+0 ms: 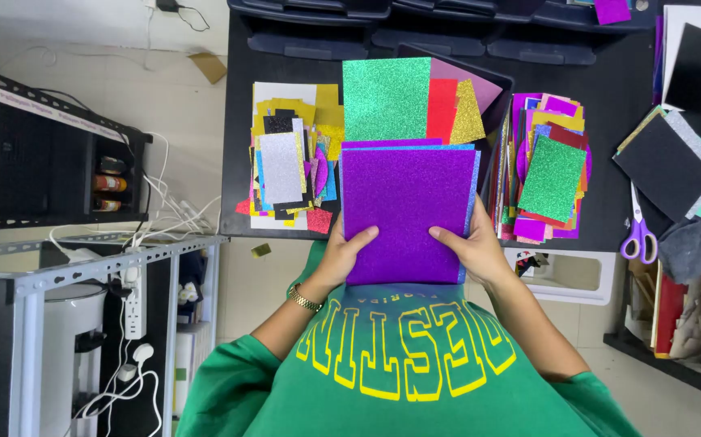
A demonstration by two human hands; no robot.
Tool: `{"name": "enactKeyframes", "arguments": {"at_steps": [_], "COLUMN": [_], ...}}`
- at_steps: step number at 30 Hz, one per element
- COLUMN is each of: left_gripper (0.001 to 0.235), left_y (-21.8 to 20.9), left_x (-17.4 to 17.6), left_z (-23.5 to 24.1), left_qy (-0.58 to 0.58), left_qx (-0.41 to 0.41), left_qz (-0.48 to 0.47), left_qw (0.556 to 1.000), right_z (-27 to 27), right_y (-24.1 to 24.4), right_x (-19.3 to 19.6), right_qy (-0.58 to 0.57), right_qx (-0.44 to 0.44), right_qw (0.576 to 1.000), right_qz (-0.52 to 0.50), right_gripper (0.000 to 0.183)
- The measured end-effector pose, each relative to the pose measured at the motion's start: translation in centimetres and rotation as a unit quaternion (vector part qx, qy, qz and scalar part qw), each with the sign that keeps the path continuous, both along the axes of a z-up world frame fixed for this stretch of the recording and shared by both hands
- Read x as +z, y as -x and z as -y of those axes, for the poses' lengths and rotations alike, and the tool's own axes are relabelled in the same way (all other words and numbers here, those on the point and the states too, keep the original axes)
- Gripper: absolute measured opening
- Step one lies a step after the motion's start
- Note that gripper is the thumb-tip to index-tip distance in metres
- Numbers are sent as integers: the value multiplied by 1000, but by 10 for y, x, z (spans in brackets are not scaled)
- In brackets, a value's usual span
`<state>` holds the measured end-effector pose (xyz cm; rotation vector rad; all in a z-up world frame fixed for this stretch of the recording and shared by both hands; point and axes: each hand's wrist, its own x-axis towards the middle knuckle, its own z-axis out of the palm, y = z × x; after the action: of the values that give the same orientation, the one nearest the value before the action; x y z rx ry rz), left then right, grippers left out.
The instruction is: The person sorts and stacks colorful glittery foam sheets and cutouts on a workbench, moving them between piles and into a black plastic bin. They handle rectangular sheets and circular cutouts, arranging them by color and shape while occasionally shifting items aside to access others.
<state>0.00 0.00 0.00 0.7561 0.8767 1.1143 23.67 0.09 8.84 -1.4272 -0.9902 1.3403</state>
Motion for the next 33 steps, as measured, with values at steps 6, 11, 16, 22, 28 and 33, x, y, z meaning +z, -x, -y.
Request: {"name": "enactKeyframes", "arguments": {"at_steps": [6,11,16,22,28,33], "left_gripper": [69,63,58,52,64,23], "left_y": [4,7,10,13,16,18], "left_x": [104,52,71,13,-30,15], "left_z": [-6,0,1,12,22,14], "left_qy": [172,218,262,238,200,91], "left_qx": [10,-34,-13,31,-15,-50], "left_qz": [17,202,238,172,103,9], "left_qw": [985,954,935,955,974,995], "right_z": [-1,-3,-4,6,17,28], "right_y": [13,4,12,16,12,12], "right_x": [18,2,6,-3,-5,-4], "right_qy": [17,4,-7,-7,5,7], "right_qx": [2,7,7,-8,-16,-45], "right_qw": [1000,1000,1000,1000,999,999], "right_qz": [-13,3,23,29,47,16], "right_gripper": [76,75,76,74,80,79]}}
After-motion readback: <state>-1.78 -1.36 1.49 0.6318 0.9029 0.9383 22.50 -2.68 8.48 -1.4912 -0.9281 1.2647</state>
